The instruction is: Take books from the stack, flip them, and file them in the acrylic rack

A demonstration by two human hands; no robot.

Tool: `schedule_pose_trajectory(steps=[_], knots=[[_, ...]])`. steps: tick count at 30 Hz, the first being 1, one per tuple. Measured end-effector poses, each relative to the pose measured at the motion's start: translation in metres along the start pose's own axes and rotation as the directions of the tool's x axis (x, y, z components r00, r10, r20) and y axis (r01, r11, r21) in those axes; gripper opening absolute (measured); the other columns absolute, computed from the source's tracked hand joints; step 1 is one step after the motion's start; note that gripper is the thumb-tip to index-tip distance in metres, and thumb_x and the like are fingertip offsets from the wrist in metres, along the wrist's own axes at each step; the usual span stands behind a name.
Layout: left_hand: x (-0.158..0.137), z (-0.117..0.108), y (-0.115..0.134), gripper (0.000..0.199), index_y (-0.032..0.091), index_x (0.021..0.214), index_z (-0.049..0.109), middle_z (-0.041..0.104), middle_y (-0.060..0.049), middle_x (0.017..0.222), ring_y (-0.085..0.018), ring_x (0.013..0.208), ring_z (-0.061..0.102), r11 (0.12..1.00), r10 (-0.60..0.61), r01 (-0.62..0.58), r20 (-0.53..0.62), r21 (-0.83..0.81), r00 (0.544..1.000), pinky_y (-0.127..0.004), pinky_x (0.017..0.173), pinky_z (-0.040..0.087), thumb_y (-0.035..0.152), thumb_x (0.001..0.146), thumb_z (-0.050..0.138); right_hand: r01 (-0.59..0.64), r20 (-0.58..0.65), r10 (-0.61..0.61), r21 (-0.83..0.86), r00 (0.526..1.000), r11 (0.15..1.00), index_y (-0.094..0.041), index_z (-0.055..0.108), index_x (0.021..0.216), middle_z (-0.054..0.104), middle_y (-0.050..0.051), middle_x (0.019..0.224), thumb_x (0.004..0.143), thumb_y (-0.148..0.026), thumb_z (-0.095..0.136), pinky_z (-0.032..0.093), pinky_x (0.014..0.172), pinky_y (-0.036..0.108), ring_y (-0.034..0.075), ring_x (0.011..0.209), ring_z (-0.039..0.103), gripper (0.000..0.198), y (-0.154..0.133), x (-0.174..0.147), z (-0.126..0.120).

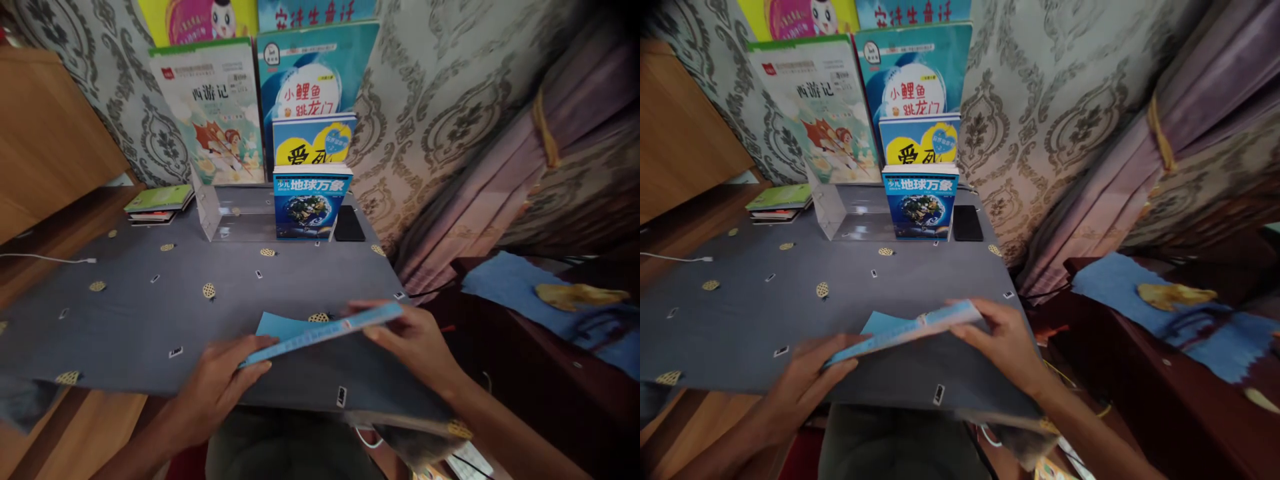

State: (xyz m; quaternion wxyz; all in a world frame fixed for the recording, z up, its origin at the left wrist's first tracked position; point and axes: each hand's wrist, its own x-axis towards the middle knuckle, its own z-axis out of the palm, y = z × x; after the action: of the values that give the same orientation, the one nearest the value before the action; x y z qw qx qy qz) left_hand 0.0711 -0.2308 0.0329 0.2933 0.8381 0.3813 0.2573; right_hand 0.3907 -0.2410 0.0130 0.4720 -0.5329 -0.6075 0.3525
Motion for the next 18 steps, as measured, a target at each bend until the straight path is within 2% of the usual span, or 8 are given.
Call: schedule_pose_trajectory(steps=[3,5,9,11,13,15,17,18], knots=[[0.013,0.001,0.007,0.035,0.019,0.083,0.069,0.066,0.001,0.072,-0.012,0.063,0.06,0.939,-0.232,0.191,-0.116,-0.287,0.966,-0.02,0.059,0.053,0.046,0.097,0.053,-0.079,-0.131,0.115,0.254,0.985,0.964,-0.025,0.077,0.092,0.078,0.003,0.086,0.068,-0.056,0.084,0.06,0.071,0.034,0.022,0.076,0.072,0.039,0.007,0.03,0.01],[0.023,0.005,0.008,0.039,0.017,0.088,0.07,0.068,-0.002,0.08,-0.015,0.071,0.062,0.814,-0.364,0.238,-0.146,-0.53,0.92,-0.021,0.058,0.055,0.055,0.091,0.058,-0.085,-0.135,0.161,0.447,0.978,0.891,-0.025,0.074,0.092,0.078,0.001,0.087,0.066,-0.054,0.086,0.059,0.073,0.033,0.02,0.076,0.071,0.041,0.005,0.046,0.019],[0.039,0.021,0.006,0.057,0.017,0.108,0.068,0.071,-0.006,0.089,-0.017,0.071,0.066,0.476,-0.585,0.281,-0.062,-0.833,0.809,-0.023,0.048,0.057,0.064,0.077,0.071,-0.156,0.011,0.192,0.627,0.981,0.763,-0.025,0.071,0.099,0.078,0.004,0.094,0.069,-0.054,0.084,0.058,0.076,0.036,0.021,0.082,0.072,0.044,-0.009,0.062,0.038],[0.043,0.027,0.0,0.061,0.015,0.111,0.065,0.071,-0.007,0.09,-0.018,0.069,0.067,0.391,-0.626,0.349,0.032,-0.852,0.78,-0.024,0.046,0.057,0.064,0.075,0.072,-0.176,0.032,0.201,0.63,0.979,0.757,-0.023,0.07,0.1,0.078,0.004,0.093,0.07,-0.055,0.082,0.058,0.074,0.035,0.022,0.082,0.072,0.045,-0.009,0.065,0.045],[0.042,0.029,-0.009,0.06,0.014,0.11,0.064,0.07,-0.008,0.087,-0.017,0.064,0.067,0.43,-0.577,0.466,0.162,-0.773,0.801,-0.024,0.043,0.054,0.065,0.08,0.065,-0.213,0.044,0.232,0.584,0.972,0.783,-0.021,0.07,0.093,0.078,0.004,0.086,0.068,-0.056,0.082,0.057,0.068,0.033,0.022,0.076,0.072,0.045,0.0,0.068,0.047],[0.039,0.025,-0.021,0.054,0.015,0.108,0.062,0.066,-0.004,0.078,-0.014,0.055,0.063,0.637,-0.483,0.511,0.218,-0.577,0.848,-0.024,0.043,0.051,0.064,0.086,0.057,-0.258,0.05,0.268,0.479,0.962,0.839,-0.019,0.068,0.084,0.075,0.003,0.073,0.067,-0.058,0.08,0.054,0.057,0.029,0.019,0.062,0.068,0.044,0.016,0.071,0.045],[0.036,0.017,-0.031,0.044,0.017,0.112,0.059,0.063,0.0,0.075,-0.014,0.056,0.06,0.872,-0.391,0.405,0.107,-0.275,0.914,-0.027,0.052,0.053,0.056,0.092,0.052,-0.255,0.028,0.26,0.323,0.965,0.912,-0.019,0.065,0.078,0.069,0.001,0.061,0.069,-0.061,0.076,0.047,0.046,0.025,0.015,0.049,0.061,0.045,0.032,0.074,0.041],[0.036,0.012,-0.035,0.039,0.019,0.115,0.058,0.064,0.0,0.078,-0.015,0.061,0.062,0.938,-0.332,0.331,0.013,-0.105,0.943,-0.03,0.06,0.055,0.051,0.094,0.051,-0.231,0.013,0.235,0.238,0.972,0.943,-0.019,0.064,0.077,0.067,0.0,0.058,0.071,-0.062,0.074,0.044,0.042,0.024,0.013,0.044,0.057,0.044,0.039,0.076,0.039]])
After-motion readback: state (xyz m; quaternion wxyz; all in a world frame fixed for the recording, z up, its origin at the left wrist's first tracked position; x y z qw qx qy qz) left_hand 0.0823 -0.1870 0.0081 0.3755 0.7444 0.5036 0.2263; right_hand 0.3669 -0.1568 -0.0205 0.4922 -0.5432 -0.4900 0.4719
